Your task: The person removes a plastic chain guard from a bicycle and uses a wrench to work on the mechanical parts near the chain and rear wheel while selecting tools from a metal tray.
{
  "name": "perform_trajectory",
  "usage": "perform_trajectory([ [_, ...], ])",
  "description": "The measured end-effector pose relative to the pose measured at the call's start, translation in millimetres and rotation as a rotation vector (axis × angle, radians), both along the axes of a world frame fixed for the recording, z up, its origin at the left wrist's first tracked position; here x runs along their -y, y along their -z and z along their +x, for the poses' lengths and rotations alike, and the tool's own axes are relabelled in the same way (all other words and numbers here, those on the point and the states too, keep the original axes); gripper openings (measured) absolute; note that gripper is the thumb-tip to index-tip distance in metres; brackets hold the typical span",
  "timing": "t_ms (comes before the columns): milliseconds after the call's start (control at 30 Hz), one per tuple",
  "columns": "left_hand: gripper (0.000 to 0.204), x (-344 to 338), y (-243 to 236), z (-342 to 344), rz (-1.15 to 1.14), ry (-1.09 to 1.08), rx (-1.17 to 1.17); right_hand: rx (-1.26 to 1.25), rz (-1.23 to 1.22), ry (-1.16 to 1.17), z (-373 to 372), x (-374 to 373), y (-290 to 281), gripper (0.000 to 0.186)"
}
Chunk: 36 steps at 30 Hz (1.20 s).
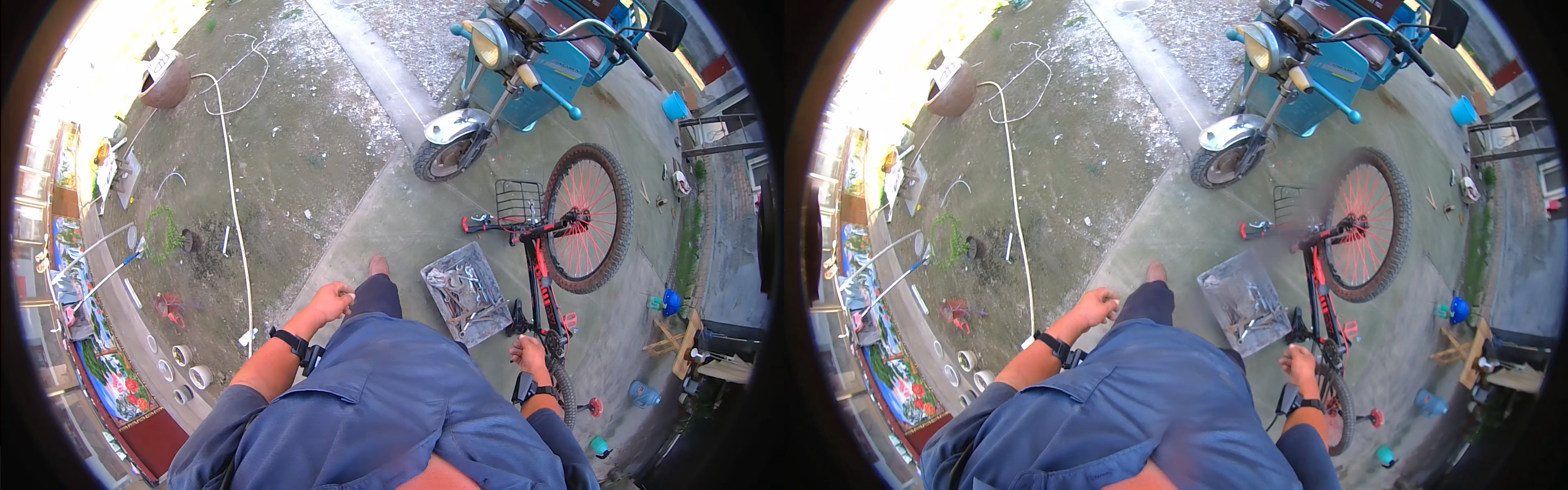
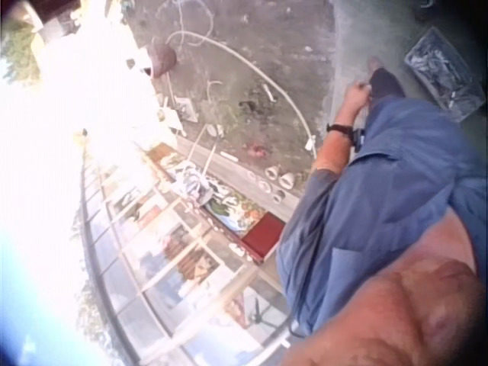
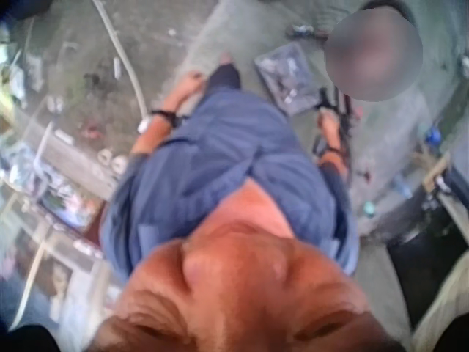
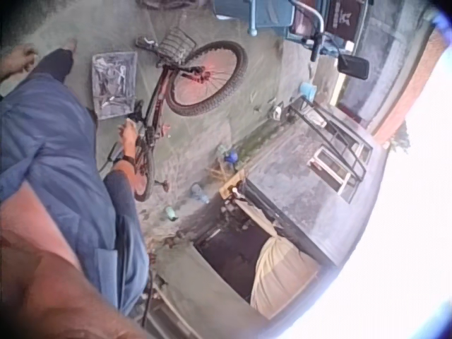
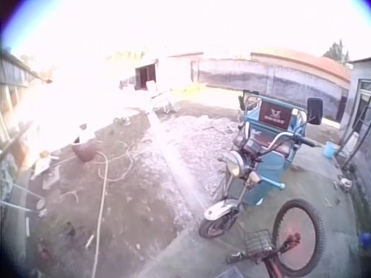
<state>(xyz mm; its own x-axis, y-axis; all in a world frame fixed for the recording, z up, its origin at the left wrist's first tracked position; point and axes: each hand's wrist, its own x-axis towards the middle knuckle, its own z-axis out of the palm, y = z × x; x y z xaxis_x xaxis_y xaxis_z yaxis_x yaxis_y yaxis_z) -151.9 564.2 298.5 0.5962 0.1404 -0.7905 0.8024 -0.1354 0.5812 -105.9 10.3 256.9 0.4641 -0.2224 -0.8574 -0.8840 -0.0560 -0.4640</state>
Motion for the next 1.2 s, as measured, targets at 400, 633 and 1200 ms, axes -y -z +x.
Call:
perform_trajectory([
  [400,0.031,-180,-47,55,0.083,-0.301,-0.066,0.179,0.126,-0.523,250,-283,-32,0.028],
  [633,0.029,-219,-33,113,0.029,-0.372,-0.123,0.075,0.041,-0.56,349,-355,-10,0.034],
  [1200,0.028,-408,-44,482,0.119,-0.243,-0.12,0.203,0.072,-0.508,679,-532,17,0.031],
])
